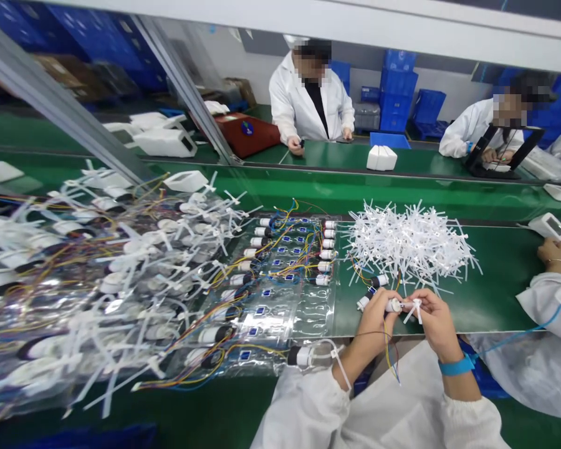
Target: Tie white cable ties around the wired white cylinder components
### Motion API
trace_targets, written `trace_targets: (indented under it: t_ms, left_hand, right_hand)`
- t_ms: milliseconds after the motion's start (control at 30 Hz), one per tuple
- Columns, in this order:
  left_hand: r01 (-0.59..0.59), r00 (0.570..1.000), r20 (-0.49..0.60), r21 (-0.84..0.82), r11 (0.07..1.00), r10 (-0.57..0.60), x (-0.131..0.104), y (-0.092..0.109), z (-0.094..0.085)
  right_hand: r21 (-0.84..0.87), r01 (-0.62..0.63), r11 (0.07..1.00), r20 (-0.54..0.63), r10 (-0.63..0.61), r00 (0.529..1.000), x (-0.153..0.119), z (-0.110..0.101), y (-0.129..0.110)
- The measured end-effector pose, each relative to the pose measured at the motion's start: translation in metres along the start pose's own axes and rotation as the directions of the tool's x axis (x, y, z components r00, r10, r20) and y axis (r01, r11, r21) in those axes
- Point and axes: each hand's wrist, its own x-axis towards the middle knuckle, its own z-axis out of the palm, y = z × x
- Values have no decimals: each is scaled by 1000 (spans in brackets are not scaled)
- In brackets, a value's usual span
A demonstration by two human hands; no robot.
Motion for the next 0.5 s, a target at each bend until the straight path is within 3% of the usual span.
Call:
trace_targets:
  t_ms: [333,500]
  left_hand:
    - [-33,999,42,16,999,32,-2,-1,0]
    - [11,1000,2,-65,998,-11,0,3,1]
  right_hand:
    - [-35,-18,999,32,19,999,2,-4,7]
    - [-57,23,998,8,-23,1000,3,-2,3]
